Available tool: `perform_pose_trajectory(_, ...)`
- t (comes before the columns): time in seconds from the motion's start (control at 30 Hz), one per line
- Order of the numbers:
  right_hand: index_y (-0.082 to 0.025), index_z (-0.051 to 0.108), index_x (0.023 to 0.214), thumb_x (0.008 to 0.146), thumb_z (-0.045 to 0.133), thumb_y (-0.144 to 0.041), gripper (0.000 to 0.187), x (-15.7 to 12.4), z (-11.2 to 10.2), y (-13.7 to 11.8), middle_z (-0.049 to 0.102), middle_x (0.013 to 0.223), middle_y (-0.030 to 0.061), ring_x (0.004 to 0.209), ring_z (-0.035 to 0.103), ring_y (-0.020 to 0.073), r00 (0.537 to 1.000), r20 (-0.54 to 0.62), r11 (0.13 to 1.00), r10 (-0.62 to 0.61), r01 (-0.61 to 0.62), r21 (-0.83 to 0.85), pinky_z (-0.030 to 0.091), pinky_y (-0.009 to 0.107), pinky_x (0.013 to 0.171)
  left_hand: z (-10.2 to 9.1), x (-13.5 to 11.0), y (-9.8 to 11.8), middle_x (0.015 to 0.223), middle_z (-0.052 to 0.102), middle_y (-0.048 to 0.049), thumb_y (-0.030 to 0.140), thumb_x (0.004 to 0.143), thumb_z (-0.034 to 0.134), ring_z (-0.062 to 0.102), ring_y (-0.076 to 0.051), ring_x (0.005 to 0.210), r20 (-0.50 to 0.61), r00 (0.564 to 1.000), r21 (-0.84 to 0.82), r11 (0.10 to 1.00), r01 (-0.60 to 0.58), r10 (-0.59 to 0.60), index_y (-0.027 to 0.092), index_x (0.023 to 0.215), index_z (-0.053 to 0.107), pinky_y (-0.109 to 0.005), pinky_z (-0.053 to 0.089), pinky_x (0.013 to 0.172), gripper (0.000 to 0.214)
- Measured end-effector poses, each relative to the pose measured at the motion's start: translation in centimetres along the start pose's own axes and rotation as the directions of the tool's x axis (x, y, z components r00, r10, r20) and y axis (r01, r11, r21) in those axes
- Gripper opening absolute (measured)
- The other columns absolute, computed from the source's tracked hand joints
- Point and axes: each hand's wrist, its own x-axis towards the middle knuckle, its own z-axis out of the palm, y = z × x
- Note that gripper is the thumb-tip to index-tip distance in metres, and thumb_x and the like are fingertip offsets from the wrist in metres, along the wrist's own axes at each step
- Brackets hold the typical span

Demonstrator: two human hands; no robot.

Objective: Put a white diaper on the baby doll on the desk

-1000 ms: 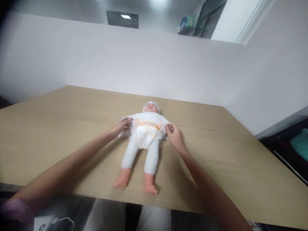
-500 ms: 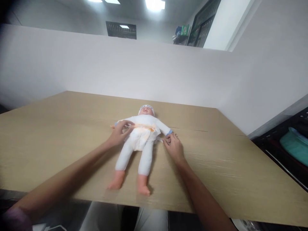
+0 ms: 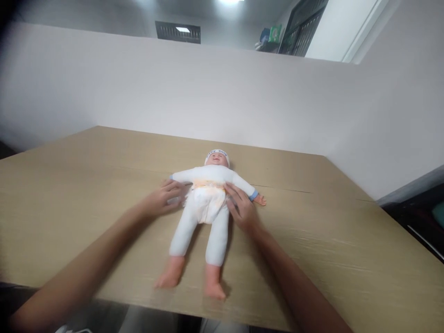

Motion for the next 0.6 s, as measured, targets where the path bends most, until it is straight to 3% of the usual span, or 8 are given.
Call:
perform_pose_trajectory(0.07, -0.026, 0.046, 0.158, 0.109, 0.039, -0.031, 0.05, -0.4, -0.4, 1.3, 0.052, 0.16, 0.0079, 0.148, 0.048, 0.0252, 1.0, 0.019, 0.999, 0.009, -0.008, -0.043, 0.039, 0.047, 0.123, -0.4, -0.2, -0.8, 0.127, 0.071, -0.0103, 0.036, 0.097, 0.057, 0.058, -0.029, 0.116, 0.065, 0.998, 0.004, 1.0, -0.013, 0.012, 0.025, 0.099, 0.075, -0.049, 0.043, 0.106, 0.021)
perform_pose_trajectory(0.17, -0.023, 0.058, 0.148, 0.106, 0.046, -0.03, 0.044, -1.1, -1.5, 2.8, 0.069, 0.14, 0.0106, 0.127, 0.064, 0.0286, 0.995, 0.053, 0.979, 0.083, -0.071, -0.191, 0.048, 0.046, 0.109, -0.6, -0.3, -1.0, 0.127, 0.07, -0.0095, 0.035, 0.098, 0.056, 0.059, -0.029, 0.118, 0.028, 1.0, 0.009, 1.0, 0.011, -0.012, 0.024, 0.097, 0.073, -0.049, 0.043, 0.106, 0.02)
perform_pose_trajectory(0.23, -0.022, 0.068, 0.129, 0.104, 0.05, -0.031, 0.032, -1.3, -2.1, 3.3, 0.077, 0.118, 0.01, 0.107, 0.07, 0.0284, 0.983, 0.054, 0.944, 0.173, -0.15, -0.293, 0.051, 0.04, 0.091, -0.5, -0.3, -0.4, 0.124, 0.07, -0.0094, 0.036, 0.101, 0.055, 0.06, -0.028, 0.117, -0.06, 0.997, -0.009, 0.999, 0.045, -0.045, 0.024, 0.101, 0.071, -0.047, 0.044, 0.106, 0.02)
perform_pose_trajectory(0.33, -0.023, 0.07, 0.096, 0.101, 0.057, -0.036, 0.019, -1.6, -2.6, 3.4, 0.076, 0.095, 0.0065, 0.086, 0.068, 0.0251, 0.963, 0.026, 0.885, 0.268, -0.236, -0.402, 0.044, 0.033, 0.071, -0.3, 0.1, 1.1, 0.118, 0.069, -0.0091, 0.037, 0.104, 0.053, 0.061, -0.026, 0.114, -0.252, 0.959, -0.094, 0.99, 0.108, -0.129, 0.023, 0.108, 0.068, -0.044, 0.046, 0.104, 0.021)
perform_pose_trajectory(0.43, -0.022, 0.064, 0.089, 0.097, 0.065, -0.041, 0.02, -1.9, -2.6, 3.1, 0.073, 0.092, 0.0055, 0.082, 0.065, 0.0241, 0.945, -0.015, 0.836, 0.327, -0.297, -0.46, 0.038, 0.031, 0.066, -0.1, 1.6, 3.2, 0.116, 0.069, -0.0085, 0.036, 0.106, 0.051, 0.062, -0.025, 0.114, -0.382, 0.908, -0.175, 0.979, 0.109, -0.169, 0.022, 0.111, 0.066, -0.043, 0.047, 0.104, 0.021)
perform_pose_trajectory(0.5, -0.022, 0.062, 0.092, 0.096, 0.068, -0.043, 0.022, -2.2, -2.4, 3.0, 0.072, 0.094, 0.0067, 0.081, 0.065, 0.0247, 0.921, -0.027, 0.803, 0.388, -0.352, -0.482, 0.037, 0.031, 0.065, -0.2, 3.2, 5.0, 0.12, 0.069, -0.0085, 0.036, 0.107, 0.05, 0.061, -0.025, 0.117, -0.349, 0.928, -0.19, 0.98, 0.064, -0.128, 0.023, 0.115, 0.065, -0.044, 0.045, 0.107, 0.022)
perform_pose_trajectory(0.6, -0.022, 0.061, 0.09, 0.095, 0.07, -0.045, 0.025, -2.6, -2.0, 3.4, 0.07, 0.09, 0.006, 0.078, 0.065, 0.0236, 0.871, -0.025, 0.779, 0.491, -0.451, -0.436, 0.036, 0.031, 0.064, -0.5, 6.3, 7.6, 0.127, 0.069, -0.0078, 0.039, 0.107, 0.049, 0.059, -0.027, 0.123, -0.21, 0.978, -0.167, 0.986, -0.013, -0.023, 0.024, 0.117, 0.067, -0.045, 0.042, 0.11, 0.026)
